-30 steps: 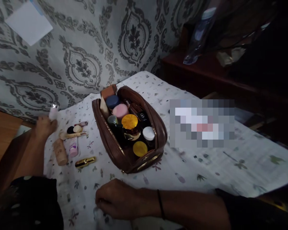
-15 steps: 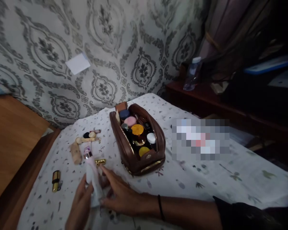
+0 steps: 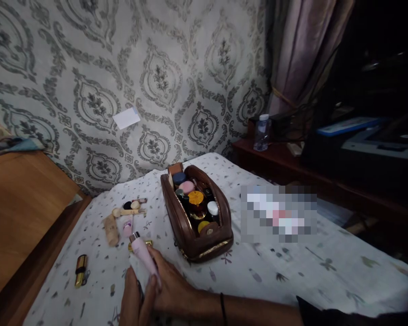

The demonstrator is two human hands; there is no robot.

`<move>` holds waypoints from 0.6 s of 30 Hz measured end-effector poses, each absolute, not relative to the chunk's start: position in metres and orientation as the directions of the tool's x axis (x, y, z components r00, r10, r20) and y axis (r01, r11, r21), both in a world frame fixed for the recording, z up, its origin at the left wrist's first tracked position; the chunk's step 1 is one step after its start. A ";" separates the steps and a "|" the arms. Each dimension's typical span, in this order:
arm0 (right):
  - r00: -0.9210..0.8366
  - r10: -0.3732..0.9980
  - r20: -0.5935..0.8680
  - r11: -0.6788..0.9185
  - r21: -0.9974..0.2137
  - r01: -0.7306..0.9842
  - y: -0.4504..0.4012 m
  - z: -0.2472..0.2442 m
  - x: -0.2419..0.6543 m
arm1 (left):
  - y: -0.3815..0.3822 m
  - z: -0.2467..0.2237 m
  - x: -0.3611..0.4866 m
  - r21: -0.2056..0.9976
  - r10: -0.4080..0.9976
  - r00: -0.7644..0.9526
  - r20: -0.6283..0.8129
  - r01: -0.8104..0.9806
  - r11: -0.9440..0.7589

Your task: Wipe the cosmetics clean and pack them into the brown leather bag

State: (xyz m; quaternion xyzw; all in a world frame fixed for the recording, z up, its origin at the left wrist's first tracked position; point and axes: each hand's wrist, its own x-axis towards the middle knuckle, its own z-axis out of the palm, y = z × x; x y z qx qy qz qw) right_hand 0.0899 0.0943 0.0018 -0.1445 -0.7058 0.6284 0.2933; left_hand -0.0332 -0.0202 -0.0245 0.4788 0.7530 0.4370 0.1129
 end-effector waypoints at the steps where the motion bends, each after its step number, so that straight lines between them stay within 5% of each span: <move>1: -0.791 0.563 0.240 0.180 -0.970 -0.167 0.095 0.003 0.091 | -0.014 -0.018 -0.033 0.771 0.812 -0.528 0.250 0.615 0.163; 5: -0.825 0.494 0.274 0.222 -0.957 -0.185 0.098 0.006 0.097 | 0.013 0.015 -0.041 0.794 0.770 -0.593 0.236 0.575 0.199; 10: -0.863 0.455 0.220 0.197 -0.970 -0.144 0.099 0.000 0.097 | 0.033 0.051 -0.058 0.763 0.671 -0.636 0.380 0.626 0.161; 18: -0.931 0.270 0.246 0.220 -0.957 -0.189 0.111 -0.004 0.102 | 0.039 0.058 -0.084 0.966 0.804 -0.591 -0.056 0.171 0.193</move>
